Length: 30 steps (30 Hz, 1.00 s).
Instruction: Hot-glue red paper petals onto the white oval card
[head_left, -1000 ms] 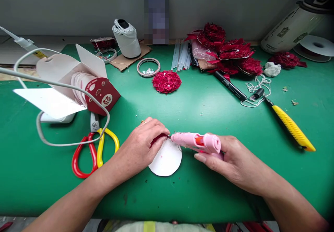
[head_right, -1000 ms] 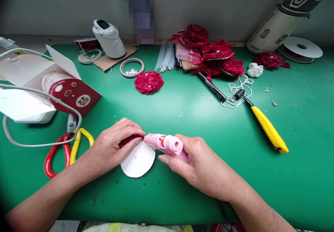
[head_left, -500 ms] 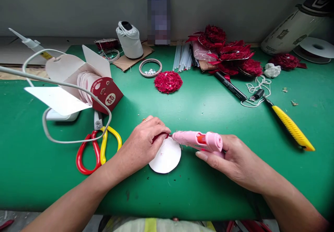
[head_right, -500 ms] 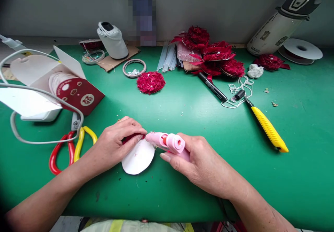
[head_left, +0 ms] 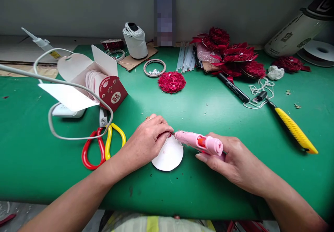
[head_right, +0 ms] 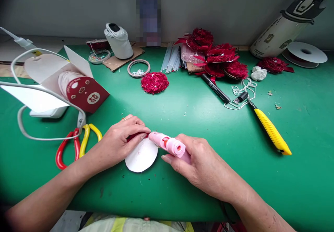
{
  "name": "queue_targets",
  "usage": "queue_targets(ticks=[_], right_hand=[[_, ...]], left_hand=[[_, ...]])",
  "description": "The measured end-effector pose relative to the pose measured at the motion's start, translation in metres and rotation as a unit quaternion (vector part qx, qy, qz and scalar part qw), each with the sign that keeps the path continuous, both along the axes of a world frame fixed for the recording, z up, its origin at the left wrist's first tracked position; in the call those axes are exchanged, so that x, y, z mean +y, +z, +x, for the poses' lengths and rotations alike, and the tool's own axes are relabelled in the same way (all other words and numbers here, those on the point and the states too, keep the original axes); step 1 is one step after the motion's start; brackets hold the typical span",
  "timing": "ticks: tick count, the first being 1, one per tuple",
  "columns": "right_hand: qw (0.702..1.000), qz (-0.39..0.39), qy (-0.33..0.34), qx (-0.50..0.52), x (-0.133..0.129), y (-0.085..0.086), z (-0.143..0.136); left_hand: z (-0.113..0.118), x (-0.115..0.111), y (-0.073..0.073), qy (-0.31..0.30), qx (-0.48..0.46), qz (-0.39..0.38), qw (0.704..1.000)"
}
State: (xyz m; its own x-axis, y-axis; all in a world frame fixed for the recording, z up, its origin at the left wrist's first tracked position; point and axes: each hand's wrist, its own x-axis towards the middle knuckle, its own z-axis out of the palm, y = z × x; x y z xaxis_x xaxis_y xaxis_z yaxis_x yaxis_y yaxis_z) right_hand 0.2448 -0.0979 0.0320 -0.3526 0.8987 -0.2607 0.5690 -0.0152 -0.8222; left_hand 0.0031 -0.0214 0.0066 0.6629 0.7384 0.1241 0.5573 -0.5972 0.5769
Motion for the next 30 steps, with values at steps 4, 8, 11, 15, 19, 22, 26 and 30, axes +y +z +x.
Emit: queue_targets(ticks=[4,8,11,15,19,22,26,30], right_hand=[[1.0,0.01,0.009,-0.009,0.0,0.0004,-0.0008],[0.999,0.028,0.03,-0.031,0.0006,0.0022,-0.002],[0.997,0.038,0.04,-0.051,0.0007,0.0023,-0.002],[0.997,0.042,0.04,-0.057,-0.0002,0.0002,-0.0015],[0.997,0.022,0.034,-0.06,-0.0032,-0.002,-0.001],[0.998,0.018,0.03,-0.059,-0.0053,-0.0024,-0.0009],[0.997,0.014,0.034,-0.064,-0.0067,-0.0004,-0.0011],[0.997,0.014,0.036,-0.072,-0.0064,0.0004,-0.0015]], left_hand=[[-0.0001,-0.0003,0.0006,0.003,0.016,0.0,1.0],[-0.0001,-0.0006,-0.0002,-0.002,0.014,0.0,1.0],[-0.0005,-0.0006,-0.0015,-0.005,0.01,0.002,1.0],[-0.0012,0.0,-0.0027,-0.007,0.005,0.001,1.0],[-0.0015,0.0008,-0.0022,-0.01,0.002,-0.002,1.0],[-0.0014,0.0011,-0.0003,-0.012,0.005,-0.007,1.0],[-0.001,0.0013,0.0023,-0.014,0.008,-0.012,1.0],[-0.0006,0.0014,0.0036,-0.015,0.009,-0.014,1.0]])
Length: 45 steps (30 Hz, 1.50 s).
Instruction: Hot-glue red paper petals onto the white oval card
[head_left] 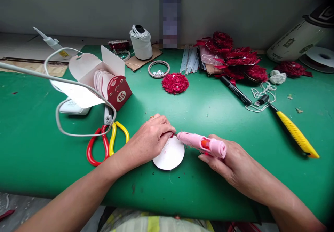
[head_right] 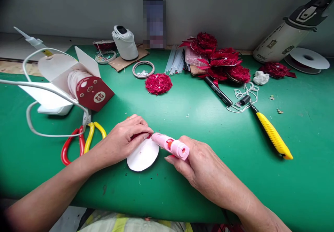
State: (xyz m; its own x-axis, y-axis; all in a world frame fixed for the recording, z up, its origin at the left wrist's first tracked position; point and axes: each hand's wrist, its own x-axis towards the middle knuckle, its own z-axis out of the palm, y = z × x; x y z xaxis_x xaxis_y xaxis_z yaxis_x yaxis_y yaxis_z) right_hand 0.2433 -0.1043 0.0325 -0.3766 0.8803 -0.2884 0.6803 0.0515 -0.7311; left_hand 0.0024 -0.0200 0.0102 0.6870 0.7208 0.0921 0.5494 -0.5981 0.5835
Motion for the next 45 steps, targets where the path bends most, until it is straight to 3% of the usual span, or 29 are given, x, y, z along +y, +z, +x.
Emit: queue_targets(ticks=[22,34,45], right_hand=[[1.0,0.011,-0.005,0.003,0.004,0.0,0.0],[1.0,0.011,0.007,0.005,0.005,0.009,0.0],[1.0,0.019,0.02,-0.004,0.004,0.011,0.003]], left_hand=[[-0.003,0.001,-0.002,-0.011,-0.016,0.015,1.0],[-0.01,0.001,0.012,-0.077,0.043,-0.008,0.996],[-0.017,0.006,0.017,-0.106,0.028,-0.022,0.994]])
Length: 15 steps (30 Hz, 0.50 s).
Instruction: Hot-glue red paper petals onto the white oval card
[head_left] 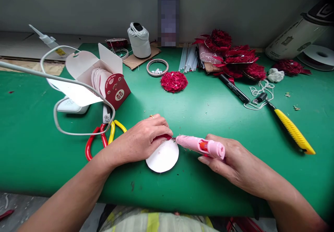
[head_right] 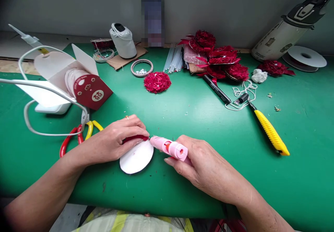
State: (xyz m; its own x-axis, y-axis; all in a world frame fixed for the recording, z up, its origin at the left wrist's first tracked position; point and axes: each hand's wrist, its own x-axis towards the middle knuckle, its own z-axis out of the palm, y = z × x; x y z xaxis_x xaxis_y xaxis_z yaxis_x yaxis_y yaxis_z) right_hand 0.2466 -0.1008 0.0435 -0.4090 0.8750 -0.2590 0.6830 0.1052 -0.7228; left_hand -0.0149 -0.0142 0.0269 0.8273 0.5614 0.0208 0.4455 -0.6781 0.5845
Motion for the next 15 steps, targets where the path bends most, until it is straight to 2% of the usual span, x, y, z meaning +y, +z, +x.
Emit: queue_targets(ticks=[15], right_hand=[[0.998,-0.017,-0.027,0.049,-0.0012,-0.0059,-0.0003]], left_hand=[[0.0012,0.0006,-0.0054,-0.006,-0.009,0.006,1.0]])
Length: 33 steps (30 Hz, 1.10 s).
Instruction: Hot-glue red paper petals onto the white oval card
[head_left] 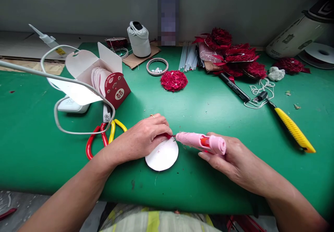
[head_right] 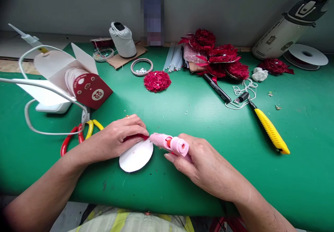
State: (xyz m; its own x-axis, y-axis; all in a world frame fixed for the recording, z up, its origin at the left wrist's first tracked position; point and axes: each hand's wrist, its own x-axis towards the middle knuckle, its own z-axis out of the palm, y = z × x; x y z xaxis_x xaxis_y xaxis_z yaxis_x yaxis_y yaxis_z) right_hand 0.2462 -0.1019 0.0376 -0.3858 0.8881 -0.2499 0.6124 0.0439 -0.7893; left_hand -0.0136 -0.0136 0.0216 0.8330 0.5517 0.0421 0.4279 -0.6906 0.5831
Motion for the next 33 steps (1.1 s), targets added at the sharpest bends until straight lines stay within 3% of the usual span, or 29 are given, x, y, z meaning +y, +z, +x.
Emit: queue_targets(ticks=[10,21,33], right_hand=[[1.0,0.028,0.005,-0.012,0.001,0.001,-0.006],[1.0,-0.016,0.003,0.008,0.001,-0.002,-0.007],[0.998,-0.045,0.004,0.039,0.005,0.002,-0.009]], left_hand=[[0.002,-0.001,0.0,-0.002,-0.005,0.007,1.0],[0.003,-0.001,0.003,0.011,0.005,-0.008,1.0],[-0.007,-0.002,0.014,0.025,0.019,-0.077,0.997]])
